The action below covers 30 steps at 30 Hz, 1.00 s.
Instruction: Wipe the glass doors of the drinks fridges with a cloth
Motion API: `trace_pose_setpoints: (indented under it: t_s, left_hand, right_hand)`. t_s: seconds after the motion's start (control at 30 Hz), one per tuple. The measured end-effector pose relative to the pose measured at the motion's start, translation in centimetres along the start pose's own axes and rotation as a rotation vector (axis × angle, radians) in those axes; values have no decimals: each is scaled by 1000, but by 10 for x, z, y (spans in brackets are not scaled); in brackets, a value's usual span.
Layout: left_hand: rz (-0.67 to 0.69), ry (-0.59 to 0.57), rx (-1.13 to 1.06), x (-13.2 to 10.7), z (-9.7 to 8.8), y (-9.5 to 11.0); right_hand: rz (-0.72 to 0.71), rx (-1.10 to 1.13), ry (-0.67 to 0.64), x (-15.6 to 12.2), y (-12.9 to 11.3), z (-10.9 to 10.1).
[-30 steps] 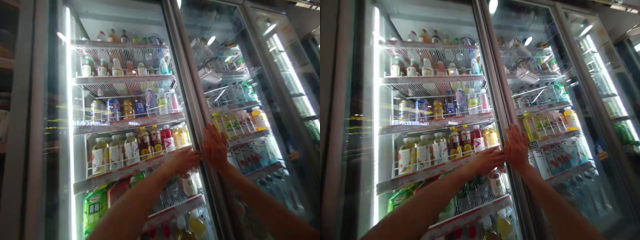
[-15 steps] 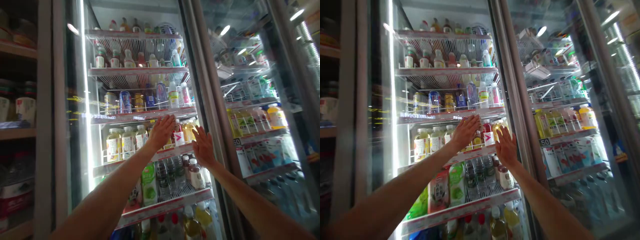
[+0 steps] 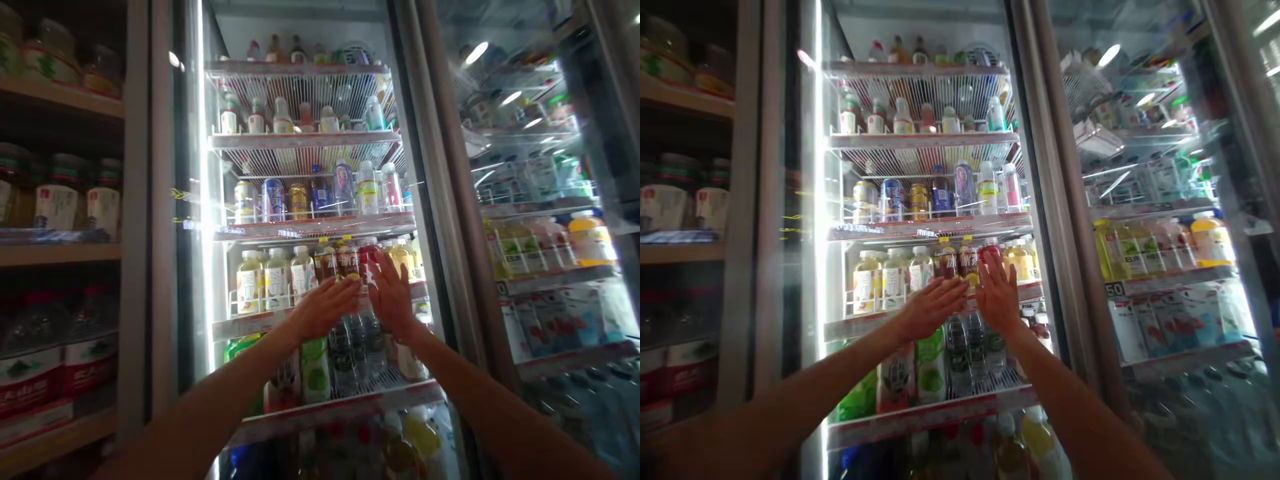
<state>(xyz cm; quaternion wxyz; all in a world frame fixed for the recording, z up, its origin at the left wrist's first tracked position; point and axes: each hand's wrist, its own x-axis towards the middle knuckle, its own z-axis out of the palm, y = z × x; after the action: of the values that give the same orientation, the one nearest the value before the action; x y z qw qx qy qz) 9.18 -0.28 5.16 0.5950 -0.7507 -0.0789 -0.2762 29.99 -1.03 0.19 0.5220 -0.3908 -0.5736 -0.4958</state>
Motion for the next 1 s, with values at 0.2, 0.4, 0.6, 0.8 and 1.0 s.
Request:
trace_pose_setpoints:
  t_s: [0.2,0.4,0.6,0.8,1.0]
  left_hand:
    - [-574,162,112,-19,-10,-38]
    - [-147,-12,17,-22,-8,-13]
    - [-763,266,141,-42,-18,-59]
    - [-291,31,-2,-57,-16,-28]
    - [-884,318,206,-73,-25,-54]
  right_hand:
    - [3,7,11,1,-9,4]
    - [-11,-6,15,-2,-7,6]
    - [-28,-31,16,-3,-8,6]
    - [-65,-20,9,-3,-7,4]
    - [-65,-14,41,-3,-8,5]
